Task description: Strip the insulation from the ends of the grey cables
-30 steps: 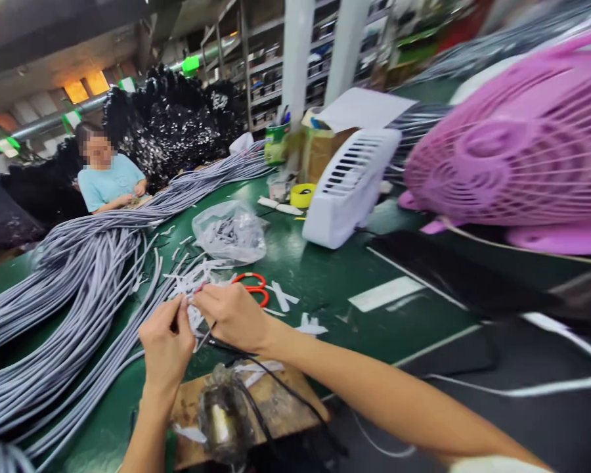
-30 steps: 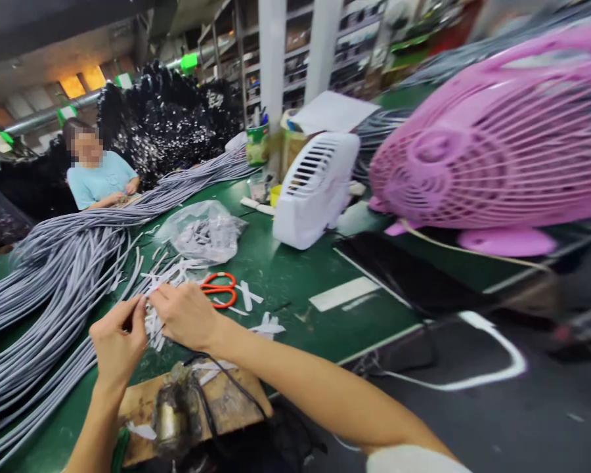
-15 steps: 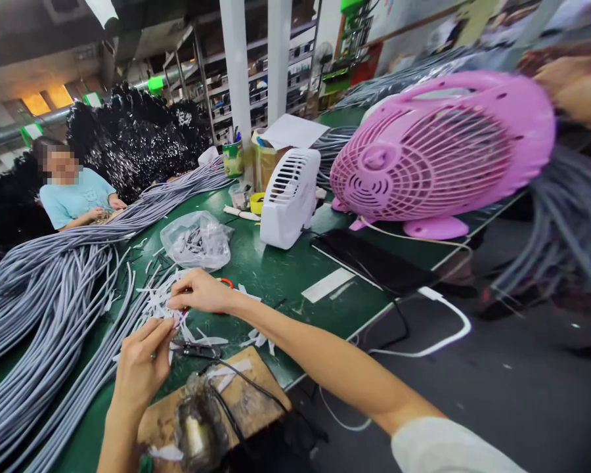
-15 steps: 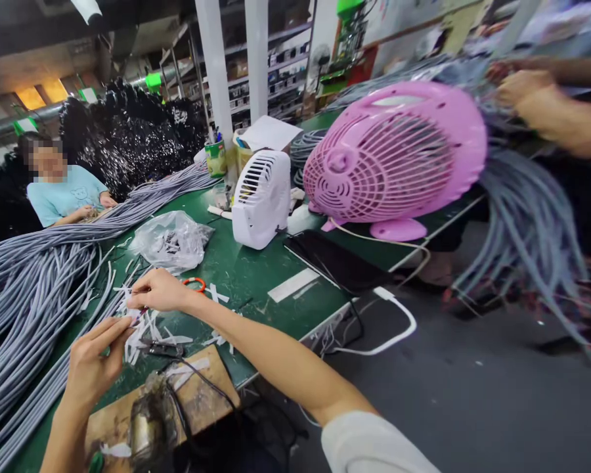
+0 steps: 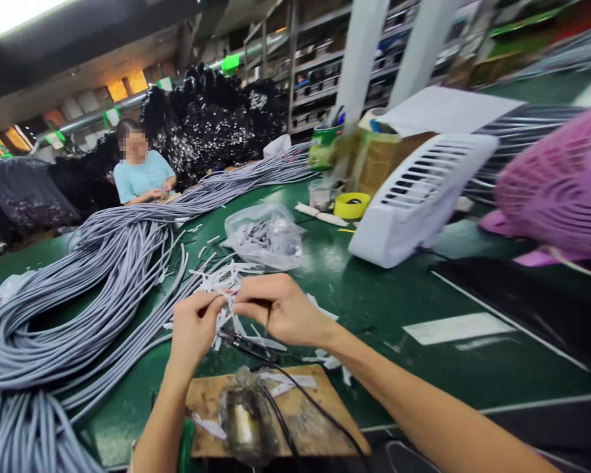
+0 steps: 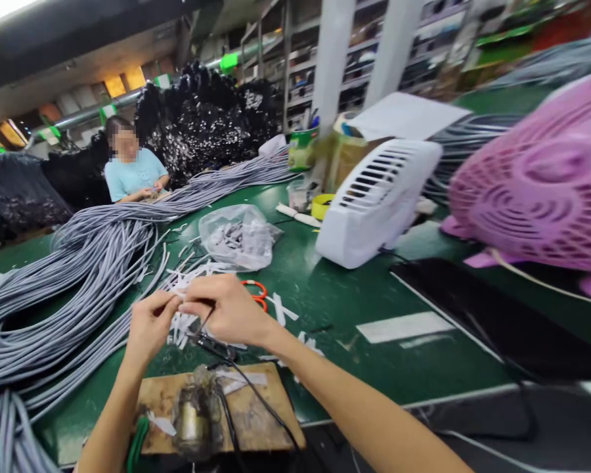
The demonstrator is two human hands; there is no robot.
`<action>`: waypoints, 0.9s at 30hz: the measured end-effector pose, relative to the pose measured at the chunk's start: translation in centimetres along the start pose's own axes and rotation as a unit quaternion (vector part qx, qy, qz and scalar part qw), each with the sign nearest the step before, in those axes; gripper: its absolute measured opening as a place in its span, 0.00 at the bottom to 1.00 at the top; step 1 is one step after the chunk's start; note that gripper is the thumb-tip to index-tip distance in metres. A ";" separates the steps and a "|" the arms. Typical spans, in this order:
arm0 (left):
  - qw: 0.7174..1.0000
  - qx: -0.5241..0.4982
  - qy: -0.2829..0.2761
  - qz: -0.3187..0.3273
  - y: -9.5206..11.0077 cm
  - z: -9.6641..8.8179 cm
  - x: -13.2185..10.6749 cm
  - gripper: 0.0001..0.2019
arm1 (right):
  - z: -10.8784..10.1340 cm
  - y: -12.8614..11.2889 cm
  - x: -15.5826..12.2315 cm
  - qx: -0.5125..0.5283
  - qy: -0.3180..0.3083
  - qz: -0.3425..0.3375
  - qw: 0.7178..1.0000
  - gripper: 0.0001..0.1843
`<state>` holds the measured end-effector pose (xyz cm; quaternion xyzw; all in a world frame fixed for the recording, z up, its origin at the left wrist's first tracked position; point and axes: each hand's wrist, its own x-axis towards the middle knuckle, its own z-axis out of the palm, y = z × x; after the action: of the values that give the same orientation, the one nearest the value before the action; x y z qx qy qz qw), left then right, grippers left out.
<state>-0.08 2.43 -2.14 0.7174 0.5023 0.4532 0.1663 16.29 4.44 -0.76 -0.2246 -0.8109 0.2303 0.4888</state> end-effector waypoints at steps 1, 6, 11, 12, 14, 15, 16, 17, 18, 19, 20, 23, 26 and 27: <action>0.999 0.011 -0.029 0.013 0.1 -0.1 -0.1 0.10 | -0.2 -0.1 0.0 -0.020 0.023 -0.008 0.999 0.14; 0.988 0.042 -0.139 0.059 1.0 -0.4 -0.8 0.11 | -0.7 0.6 0.2 -0.092 0.096 -0.006 0.991 0.12; 0.976 -0.026 -0.205 0.075 1.6 -0.8 -1.1 0.13 | -0.4 2.2 0.6 -0.025 0.081 0.056 0.995 0.12; 0.982 -0.031 -0.171 0.072 1.6 -0.9 -1.1 0.12 | -0.3 2.5 0.7 -0.005 0.079 0.074 0.994 0.12; 0.997 -0.019 -0.052 0.055 1.4 -1.0 -1.1 0.11 | 0.2 2.5 0.8 0.036 0.066 0.109 0.991 0.13; 0.999 -0.013 0.016 0.039 1.2 -1.0 -1.1 0.11 | 0.6 2.3 0.8 0.057 0.051 0.121 0.990 0.14; 0.997 -0.012 0.073 0.020 1.1 -1.1 -1.1 0.11 | 1.0 1.9 0.8 0.078 0.034 0.128 0.988 0.16; 0.993 -0.018 0.114 -0.002 0.9 -1.0 -1.0 0.12 | 1.5 1.4 0.8 0.096 0.016 0.127 0.987 0.18; 0.989 -0.031 0.141 -0.021 0.8 -1.0 -0.9 0.12 | 2.0 0.9 0.7 0.109 0.005 0.118 0.987 0.19; 0.986 -0.050 0.155 -0.037 0.6 -0.9 -0.8 0.11 | 2.5 0.3 0.5 0.114 -0.002 0.104 0.988 0.19; 0.984 -0.073 0.157 -0.051 0.6 -0.8 -0.6 0.11 | 2.8 -0.3 0.4 0.114 -0.006 0.087 0.990 0.20; 0.973 -0.163 0.138 -0.090 0.5 -0.4 -0.2 0.11 | 3.5 -1.5 -0.1 0.097 -0.002 0.033 0.995 0.21; 0.951 -0.249 0.130 -0.133 0.7 0.0 -0.1 0.13 | 3.6 -2.1 -0.4 0.079 -0.004 -0.011 0.997 0.21; 0.944 -0.266 0.131 -0.142 0.8 0.1 -0.1 0.13 | 3.5 -2.1 -0.4 0.071 -0.007 -0.021 0.997 0.21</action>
<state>0.47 2.00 -1.75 0.5028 0.4776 0.6316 0.3466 13.02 1.95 -1.27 -0.1704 -0.8004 0.2788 0.5026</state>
